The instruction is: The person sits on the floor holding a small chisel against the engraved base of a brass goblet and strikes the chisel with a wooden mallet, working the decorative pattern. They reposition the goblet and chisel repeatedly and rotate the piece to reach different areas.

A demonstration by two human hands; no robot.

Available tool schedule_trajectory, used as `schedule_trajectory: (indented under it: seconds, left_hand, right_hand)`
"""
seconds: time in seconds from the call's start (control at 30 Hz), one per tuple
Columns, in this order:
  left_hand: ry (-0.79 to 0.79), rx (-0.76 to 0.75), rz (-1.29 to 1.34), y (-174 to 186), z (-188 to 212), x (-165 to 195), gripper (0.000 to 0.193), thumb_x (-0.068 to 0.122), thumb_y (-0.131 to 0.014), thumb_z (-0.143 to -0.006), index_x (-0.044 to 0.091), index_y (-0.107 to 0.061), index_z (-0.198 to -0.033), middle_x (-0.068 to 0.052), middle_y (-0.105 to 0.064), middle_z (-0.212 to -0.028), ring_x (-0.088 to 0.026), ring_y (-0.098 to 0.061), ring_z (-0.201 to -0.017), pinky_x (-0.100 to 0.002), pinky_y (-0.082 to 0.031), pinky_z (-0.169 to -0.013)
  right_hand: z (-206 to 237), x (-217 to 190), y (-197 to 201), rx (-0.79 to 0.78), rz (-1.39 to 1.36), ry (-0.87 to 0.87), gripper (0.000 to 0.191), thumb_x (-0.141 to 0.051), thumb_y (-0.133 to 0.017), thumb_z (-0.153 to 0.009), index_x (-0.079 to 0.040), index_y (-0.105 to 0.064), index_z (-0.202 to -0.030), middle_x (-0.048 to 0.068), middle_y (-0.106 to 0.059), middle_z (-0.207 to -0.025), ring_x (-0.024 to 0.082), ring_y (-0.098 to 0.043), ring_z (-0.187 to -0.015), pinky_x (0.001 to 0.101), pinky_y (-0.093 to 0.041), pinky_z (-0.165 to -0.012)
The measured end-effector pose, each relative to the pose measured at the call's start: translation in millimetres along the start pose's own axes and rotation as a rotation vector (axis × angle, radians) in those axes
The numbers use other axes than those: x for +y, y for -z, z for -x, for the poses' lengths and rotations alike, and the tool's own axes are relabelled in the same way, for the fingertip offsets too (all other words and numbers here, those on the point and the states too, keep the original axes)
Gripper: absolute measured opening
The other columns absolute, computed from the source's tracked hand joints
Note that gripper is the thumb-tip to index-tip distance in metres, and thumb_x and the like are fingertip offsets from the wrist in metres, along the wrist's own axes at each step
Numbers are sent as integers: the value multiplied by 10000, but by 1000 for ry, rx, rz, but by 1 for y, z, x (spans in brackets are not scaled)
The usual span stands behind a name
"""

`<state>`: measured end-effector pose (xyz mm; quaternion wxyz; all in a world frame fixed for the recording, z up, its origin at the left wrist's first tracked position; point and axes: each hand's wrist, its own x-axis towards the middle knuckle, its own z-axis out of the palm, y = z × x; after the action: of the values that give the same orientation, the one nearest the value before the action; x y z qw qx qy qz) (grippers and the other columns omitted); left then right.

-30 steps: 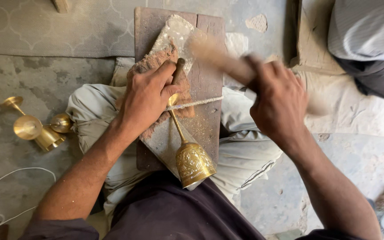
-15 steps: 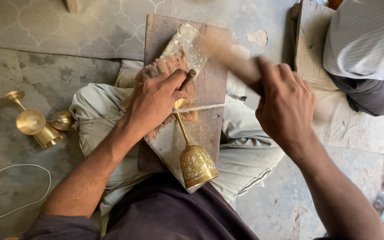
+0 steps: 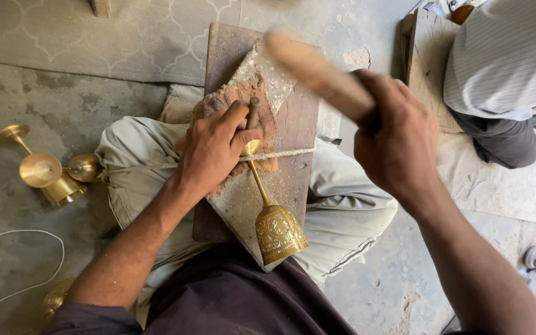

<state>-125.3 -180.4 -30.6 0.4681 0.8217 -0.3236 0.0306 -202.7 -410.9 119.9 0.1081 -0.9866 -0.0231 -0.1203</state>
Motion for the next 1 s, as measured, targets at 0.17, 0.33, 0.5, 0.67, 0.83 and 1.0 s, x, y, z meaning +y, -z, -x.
schedule_trajectory:
  seconds: [0.17,0.33,0.5,0.67,0.83,1.0]
  left_hand:
    - [6,-63,-18,4,1,-6,260,166,-769,-924,24,-600,-1062,-98,-647,-784,-229,-674,-678,-390,-494,-532]
    - [-32,74,81,2,10,-10,260,192,-758,-939,32,-598,-1068,-76,-668,-820,-216,-669,-713,-380,-501,-597]
    - [88,123,171,-3,20,-11,242,219,-751,-963,45,-591,-1010,-46,-664,-782,-183,-659,-674,-354,-494,-571]
    - [54,110,175,0,17,-14,261,220,-737,-968,24,-582,-1042,-64,-646,-782,-208,-645,-689,-380,-486,-588]
    - [-13,87,121,5,16,-18,266,203,-734,-966,5,-592,-1073,-114,-632,-841,-270,-640,-719,-430,-481,-607]
    - [-27,129,174,0,30,-21,193,162,-717,-998,18,-603,-1060,-116,-636,-889,-281,-652,-761,-415,-500,-643]
  right_hand:
    - [1,-3,-3,11,-11,-112,452,2,-701,-781,-14,-543,-1204,174,-658,-888,358,-654,-790,510,-507,-691]
    - [-1,-12,-13,96,-75,17,458,41,-614,-874,-25,-573,-1326,199,-649,-1078,375,-638,-913,485,-504,-769]
    - [-9,-19,-11,23,171,22,389,16,-646,-859,-119,-656,-1224,107,-694,-1028,257,-662,-837,368,-470,-714]
    - [-18,-28,-2,-13,479,184,366,5,-682,-896,-155,-690,-1224,90,-722,-962,256,-684,-801,436,-498,-699]
    - [-22,-35,2,15,-52,-34,484,-61,-696,-801,6,-544,-1256,171,-650,-945,328,-669,-767,492,-542,-676]
    - [12,-18,-11,-9,147,-44,445,-20,-672,-811,-14,-634,-1255,199,-705,-1056,356,-693,-831,489,-556,-702]
